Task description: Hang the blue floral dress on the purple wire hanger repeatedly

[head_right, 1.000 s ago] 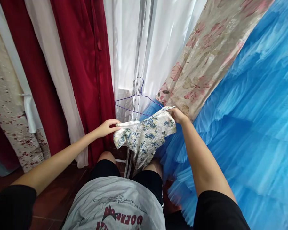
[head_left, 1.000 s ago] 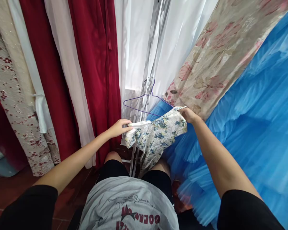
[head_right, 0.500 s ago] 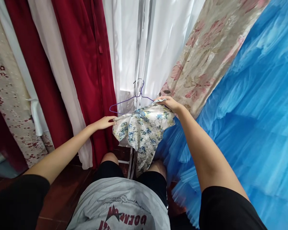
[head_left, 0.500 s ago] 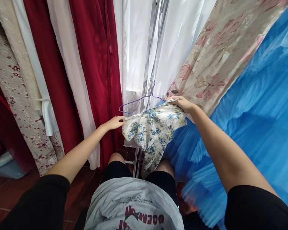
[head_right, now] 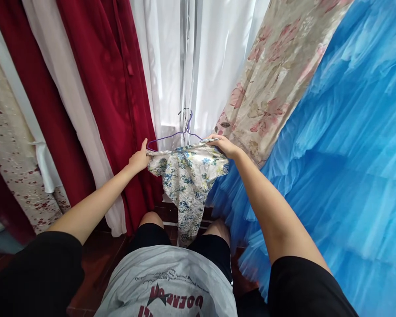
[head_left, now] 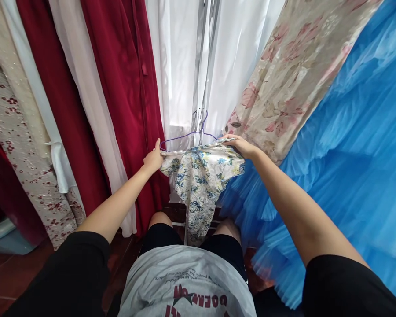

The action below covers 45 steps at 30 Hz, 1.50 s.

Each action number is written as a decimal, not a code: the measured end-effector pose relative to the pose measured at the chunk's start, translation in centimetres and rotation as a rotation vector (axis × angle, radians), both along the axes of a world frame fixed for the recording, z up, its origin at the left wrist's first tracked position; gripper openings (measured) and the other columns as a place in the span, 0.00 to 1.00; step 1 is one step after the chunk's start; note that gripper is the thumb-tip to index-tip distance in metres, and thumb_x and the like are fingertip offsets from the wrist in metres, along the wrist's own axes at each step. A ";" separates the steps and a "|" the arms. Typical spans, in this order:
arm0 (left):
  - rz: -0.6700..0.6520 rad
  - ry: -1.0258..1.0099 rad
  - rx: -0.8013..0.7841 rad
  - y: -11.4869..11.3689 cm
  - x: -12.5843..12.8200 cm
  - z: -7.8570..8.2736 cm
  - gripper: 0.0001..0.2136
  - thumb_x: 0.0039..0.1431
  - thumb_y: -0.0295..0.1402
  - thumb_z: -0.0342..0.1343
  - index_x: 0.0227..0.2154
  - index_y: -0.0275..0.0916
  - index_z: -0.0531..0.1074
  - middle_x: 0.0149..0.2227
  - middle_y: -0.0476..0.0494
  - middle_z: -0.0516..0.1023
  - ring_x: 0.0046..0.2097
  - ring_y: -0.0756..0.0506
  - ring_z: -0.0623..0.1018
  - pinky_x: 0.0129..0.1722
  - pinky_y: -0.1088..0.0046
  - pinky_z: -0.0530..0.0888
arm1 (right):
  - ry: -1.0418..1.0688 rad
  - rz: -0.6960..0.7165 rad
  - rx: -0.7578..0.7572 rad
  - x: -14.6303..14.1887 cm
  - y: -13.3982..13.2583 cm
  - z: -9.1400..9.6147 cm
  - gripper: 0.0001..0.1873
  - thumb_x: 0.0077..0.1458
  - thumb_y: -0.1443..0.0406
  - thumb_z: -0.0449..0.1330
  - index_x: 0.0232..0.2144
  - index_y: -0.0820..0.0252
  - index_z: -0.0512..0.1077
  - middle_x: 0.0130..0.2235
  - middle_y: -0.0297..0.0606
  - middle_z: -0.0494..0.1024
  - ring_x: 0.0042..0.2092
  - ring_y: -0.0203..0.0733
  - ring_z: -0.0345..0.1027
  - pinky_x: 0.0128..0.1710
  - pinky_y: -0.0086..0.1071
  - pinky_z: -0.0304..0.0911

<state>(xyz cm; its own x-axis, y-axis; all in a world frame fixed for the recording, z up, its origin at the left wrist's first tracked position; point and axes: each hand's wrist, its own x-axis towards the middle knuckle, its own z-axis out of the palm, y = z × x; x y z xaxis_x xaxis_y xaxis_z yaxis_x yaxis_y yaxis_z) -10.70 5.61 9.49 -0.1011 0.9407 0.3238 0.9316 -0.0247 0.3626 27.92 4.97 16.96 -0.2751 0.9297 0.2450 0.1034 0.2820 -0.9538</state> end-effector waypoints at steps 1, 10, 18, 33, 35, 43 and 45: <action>-0.019 0.018 0.032 -0.1 -0.4 0.1 0.31 0.66 0.31 0.47 0.70 0.42 0.50 0.55 0.28 0.76 0.53 0.30 0.76 0.51 0.48 0.71 | 0.004 0.004 -0.014 -0.1 0.0 -0.1 0.16 0.39 0.63 0.72 0.34 0.59 0.76 0.29 0.32 0.79 0.33 0.40 0.70 0.36 0.32 0.63; -0.323 -0.087 0.341 1.2 -3.0 2.2 0.16 0.60 0.23 0.44 0.45 0.40 0.73 0.54 0.36 0.75 0.59 0.35 0.68 0.60 0.52 0.65 | -0.178 -0.189 0.093 0.2 -0.8 -0.5 0.23 0.42 0.53 0.73 0.37 0.60 0.77 0.36 0.37 0.80 0.41 0.43 0.71 0.43 0.33 0.63; -0.563 -0.326 0.386 2.0 -0.5 6.9 0.13 0.58 0.27 0.45 0.37 0.36 0.76 0.44 0.42 0.80 0.46 0.43 0.76 0.51 0.68 0.70 | -0.188 -0.213 0.026 4.1 -4.5 -3.9 0.25 0.45 0.44 0.69 0.30 0.59 0.76 0.25 0.29 0.72 0.28 0.35 0.61 0.27 0.28 0.54; -0.365 -0.111 0.382 -0.9 5.8 12.2 0.21 0.69 0.50 0.44 0.49 0.38 0.67 0.46 0.33 0.79 0.48 0.35 0.78 0.50 0.56 0.70 | 0.426 -0.436 -0.045 1.4 -6.4 -0.4 0.12 0.50 0.58 0.68 0.26 0.57 0.70 0.20 0.33 0.74 0.28 0.46 0.73 0.33 0.37 0.72; -0.387 -0.045 0.388 -1.3 4.9 12.2 0.21 0.68 0.49 0.46 0.53 0.38 0.66 0.51 0.33 0.78 0.53 0.34 0.76 0.53 0.54 0.69 | 0.485 -0.479 -0.078 0.8 -7.6 -0.4 0.10 0.52 0.60 0.66 0.26 0.57 0.70 0.21 0.34 0.74 0.29 0.46 0.74 0.33 0.37 0.72; -0.605 0.106 0.442 -1.6 4.4 6.9 0.16 0.68 0.38 0.50 0.54 0.38 0.68 0.54 0.34 0.75 0.56 0.35 0.74 0.56 0.56 0.68 | 0.405 -0.430 0.158 -2.4 -19.1 -3.1 0.15 0.57 0.52 0.65 0.31 0.56 0.72 0.30 0.33 0.76 0.34 0.42 0.74 0.32 0.31 0.70; -0.566 -0.031 0.478 -1.8 5.1 5.5 0.14 0.72 0.36 0.44 0.49 0.37 0.70 0.48 0.34 0.77 0.51 0.37 0.77 0.52 0.58 0.71 | 0.220 -0.259 0.263 -3.4 -22.4 -2.5 0.16 0.63 0.50 0.60 0.36 0.55 0.73 0.35 0.35 0.78 0.38 0.42 0.74 0.36 0.31 0.70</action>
